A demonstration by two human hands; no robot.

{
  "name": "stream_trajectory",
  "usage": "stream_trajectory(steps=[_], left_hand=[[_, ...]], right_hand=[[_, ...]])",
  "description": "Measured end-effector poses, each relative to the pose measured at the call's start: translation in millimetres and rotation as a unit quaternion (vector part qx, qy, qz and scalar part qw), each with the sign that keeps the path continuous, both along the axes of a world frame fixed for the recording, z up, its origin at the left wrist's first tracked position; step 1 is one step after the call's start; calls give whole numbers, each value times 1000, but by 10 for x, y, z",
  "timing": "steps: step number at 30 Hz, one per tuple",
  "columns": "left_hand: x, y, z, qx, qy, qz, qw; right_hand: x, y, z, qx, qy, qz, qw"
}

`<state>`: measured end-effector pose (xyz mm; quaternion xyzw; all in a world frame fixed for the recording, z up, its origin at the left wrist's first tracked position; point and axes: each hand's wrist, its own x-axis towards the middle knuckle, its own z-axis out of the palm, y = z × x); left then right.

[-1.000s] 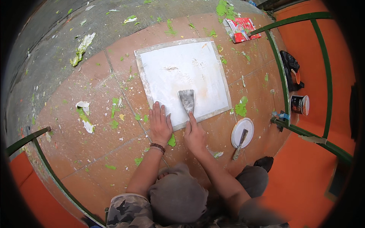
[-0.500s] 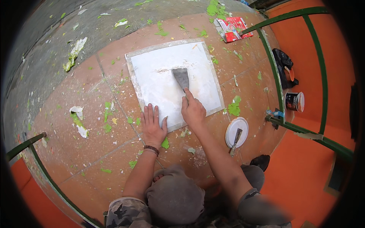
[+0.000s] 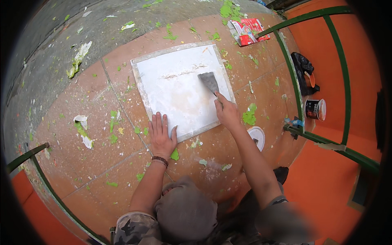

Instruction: The person sits on a tiled floor and uses a putty knife to scrape and mix white powder on a square board. They then pour the powder into an orange bucket and mix it with a liquid using the putty knife.

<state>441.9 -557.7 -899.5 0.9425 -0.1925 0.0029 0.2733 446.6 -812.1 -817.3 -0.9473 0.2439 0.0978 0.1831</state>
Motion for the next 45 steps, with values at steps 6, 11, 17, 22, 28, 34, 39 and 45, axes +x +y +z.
stream_trajectory(steps=[6, 11, 17, 22, 28, 34, 39, 45], left_hand=[[11, 56, 4, 10, -1, -2, 1000], [-30, -44, -8, 8, 3, -10, 1000], [-5, 44, 3, 19, 0, 3, 1000], [-35, -24, -3, 1, 1, -4, 1000], [-18, 37, -24, 27, 10, -1, 1000], [-31, -45, -11, 13, 7, -13, 1000], [-5, 62, -18, 16, 26, -3, 1000], [-20, -40, 18, 0, 23, -8, 1000]], right_hand=[[-679, 352, -326, 25, -54, -12, 998], [185, 141, -12, -4, -9, 6, 1000], [-1692, 901, 86, 47, -9, 29, 998], [-970, 888, -148, 21, -28, 28, 999], [-1330, 1234, -28, 48, 38, 4, 998], [-70, 1059, -41, 18, 3, 18, 1000], [-373, 1238, -59, 47, 39, 10, 998], [197, 1036, 3, 21, 12, -17, 1000]])
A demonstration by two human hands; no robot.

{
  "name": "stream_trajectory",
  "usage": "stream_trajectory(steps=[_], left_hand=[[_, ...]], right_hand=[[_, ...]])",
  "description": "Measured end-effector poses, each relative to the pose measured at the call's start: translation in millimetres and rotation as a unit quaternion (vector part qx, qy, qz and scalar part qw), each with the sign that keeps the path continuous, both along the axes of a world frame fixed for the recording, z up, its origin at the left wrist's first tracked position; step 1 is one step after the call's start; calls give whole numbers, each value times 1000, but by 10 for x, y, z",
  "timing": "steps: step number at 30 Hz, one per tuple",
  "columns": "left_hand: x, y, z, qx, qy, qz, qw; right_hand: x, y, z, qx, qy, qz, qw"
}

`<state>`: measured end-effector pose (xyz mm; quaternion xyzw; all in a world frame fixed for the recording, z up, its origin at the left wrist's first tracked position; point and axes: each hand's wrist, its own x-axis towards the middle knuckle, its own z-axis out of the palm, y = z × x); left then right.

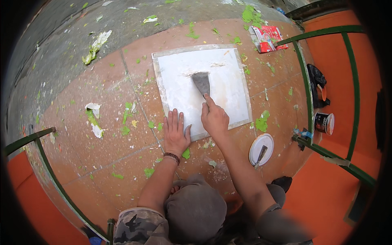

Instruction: The person sits on a tiled floor and uses a putty knife to scrape and mix white powder on a square board. They then pour the powder into an orange bucket and mix it with a liquid using the putty knife.

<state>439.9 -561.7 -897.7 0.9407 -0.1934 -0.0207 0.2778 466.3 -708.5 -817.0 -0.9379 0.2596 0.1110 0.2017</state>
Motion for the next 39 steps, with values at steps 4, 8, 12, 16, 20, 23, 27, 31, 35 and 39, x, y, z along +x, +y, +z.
stream_trajectory(steps=[4, 8, 12, 16, 20, 23, 27, 31, 35, 39], left_hand=[[30, 47, -13, 18, 10, 0, 1000], [33, 86, -24, 19, -4, 5, 1000], [27, 18, 0, 1, -3, 1, 1000], [52, 104, -22, 15, 7, 8, 1000], [17, 45, 3, -3, 6, 2, 1000], [8, 48, 1, -14, 8, 3, 1000], [34, 135, -30, -34, 14, 15, 999], [26, 106, -54, -87, 4, 31, 996], [0, 73, -106, -107, 0, 26, 994], [-2, 164, -159, -126, -6, 50, 991]], right_hand=[[-175, -48, -73, -1, 23, 1, 1000], [-240, -79, -60, -2, 15, -6, 1000], [334, -340, 54, 0, -6, -9, 1000], [-257, -151, -206, -26, -27, -2, 999], [-68, -316, -202, -24, -63, -2, 998], [209, -352, -34, -9, -23, -17, 1000], [-655, 76, -33, 35, -11, -11, 999], [-1365, 470, -249, 33, -86, 54, 994], [-302, 458, -92, -11, -15, 82, 996], [-735, 542, -91, -15, -33, 116, 993]])
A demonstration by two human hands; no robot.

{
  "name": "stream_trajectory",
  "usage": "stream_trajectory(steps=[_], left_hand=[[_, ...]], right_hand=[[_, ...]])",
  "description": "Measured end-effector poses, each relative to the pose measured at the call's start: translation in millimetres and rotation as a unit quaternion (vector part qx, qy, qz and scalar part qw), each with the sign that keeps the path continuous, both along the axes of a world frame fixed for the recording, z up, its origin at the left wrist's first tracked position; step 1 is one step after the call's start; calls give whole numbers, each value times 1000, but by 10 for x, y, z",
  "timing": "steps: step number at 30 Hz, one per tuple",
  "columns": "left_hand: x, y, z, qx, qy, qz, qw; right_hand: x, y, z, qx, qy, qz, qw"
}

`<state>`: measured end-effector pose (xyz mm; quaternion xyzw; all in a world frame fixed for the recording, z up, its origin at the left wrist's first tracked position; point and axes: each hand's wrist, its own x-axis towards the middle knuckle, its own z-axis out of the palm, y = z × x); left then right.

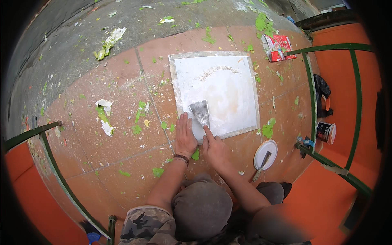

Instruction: The person sits on a tiled floor and uses a putty knife to scrape and mix white powder on a square board. They then pour the powder into an orange bucket and mix it with a liquid using the putty knife.

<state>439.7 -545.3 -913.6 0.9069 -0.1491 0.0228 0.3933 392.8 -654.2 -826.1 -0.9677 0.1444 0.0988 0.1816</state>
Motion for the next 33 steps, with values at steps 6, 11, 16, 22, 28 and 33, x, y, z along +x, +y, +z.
stream_trajectory(steps=[6, 11, 16, 22, 28, 33], left_hand=[[-7, -57, 38, -22, -16, -1, 1000], [-9, -85, -5, 41, 1, -15, 999], [23, -63, 57, 101, 11, -17, 995], [5, -156, 64, 97, 13, -32, 995], [0, -91, 126, 128, -6, -34, 991], [15, -141, 115, 130, -13, -42, 991]], right_hand=[[330, 69, 126, 16, 31, -44, 998], [240, -12, 19, -5, 13, -73, 997], [-584, -26, 20, 55, -43, -110, 991], [11, -371, 16, 23, 29, -166, 986], [-539, -168, 205, 88, 92, -220, 967], [-474, -242, 78, 49, 85, -255, 962]])
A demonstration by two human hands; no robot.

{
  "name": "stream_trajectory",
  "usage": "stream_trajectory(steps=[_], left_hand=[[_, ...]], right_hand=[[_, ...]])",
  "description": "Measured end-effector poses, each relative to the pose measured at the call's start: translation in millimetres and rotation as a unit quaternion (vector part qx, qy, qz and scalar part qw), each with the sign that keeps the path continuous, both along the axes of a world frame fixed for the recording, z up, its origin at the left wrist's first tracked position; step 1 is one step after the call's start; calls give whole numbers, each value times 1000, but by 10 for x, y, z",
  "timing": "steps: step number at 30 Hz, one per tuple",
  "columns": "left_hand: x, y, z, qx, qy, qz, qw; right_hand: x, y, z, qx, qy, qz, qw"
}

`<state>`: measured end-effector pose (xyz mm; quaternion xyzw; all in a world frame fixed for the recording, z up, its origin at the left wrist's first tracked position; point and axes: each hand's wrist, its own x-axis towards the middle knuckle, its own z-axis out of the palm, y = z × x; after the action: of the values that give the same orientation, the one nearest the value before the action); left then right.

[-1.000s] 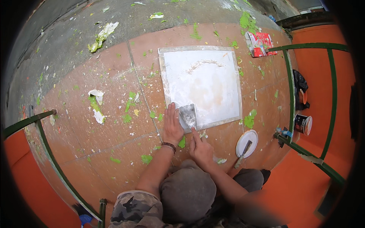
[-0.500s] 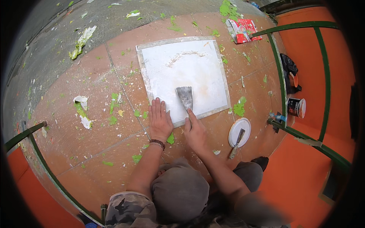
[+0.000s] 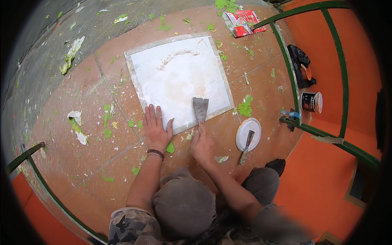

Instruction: The person sits on a tiled floor and uses a putty knife to scrape and mix white powder on a square board. They then pour the powder into an orange bucket and mix it with a liquid using the putty knife.

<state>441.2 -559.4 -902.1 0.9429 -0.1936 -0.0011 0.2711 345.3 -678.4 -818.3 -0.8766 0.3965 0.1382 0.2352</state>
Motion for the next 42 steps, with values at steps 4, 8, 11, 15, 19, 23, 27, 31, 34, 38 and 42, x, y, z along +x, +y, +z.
stream_trajectory(steps=[4, 8, 11, 15, 19, 23, 27, 31, 34, 38, 42], left_hand=[[17, -3, 9, 13, -5, 5, 1000], [-52, -34, -29, 4, -7, 3, 1000], [1, -37, -4, 5, -12, 4, 1000], [2, 20, 23, 11, -5, 3, 1000], [-56, -64, 34, 4, -10, -8, 1000], [-11, 18, 24, 16, -8, 1, 1000], [-25, -30, -12, 3, -26, 4, 1000], [-5, -68, 54, 3, -2, 0, 1000], [20, 23, 43, 13, -7, 8, 1000], [14, -20, 64, 1, -8, -1, 1000], [21, -42, 64, -6, 0, 4, 1000]], right_hand=[[-423, 173, -19, 22, 7, 5, 1000], [186, -370, 85, -12, 7, -42, 999], [-12, -269, -44, 5, -8, -36, 999], [29, -120, 45, 12, 10, -27, 1000], [428, -637, -79, -69, -77, 0, 995], [68, -93, -47, -5, -13, 7, 1000], [615, -381, 24, -20, -34, -9, 999], [749, -581, -42, -45, -48, 12, 998], [227, -254, -203, -17, -72, 10, 997], [1011, -749, -38, -57, -41, 34, 997], [1304, -1058, -33, -75, -36, 73, 994]])
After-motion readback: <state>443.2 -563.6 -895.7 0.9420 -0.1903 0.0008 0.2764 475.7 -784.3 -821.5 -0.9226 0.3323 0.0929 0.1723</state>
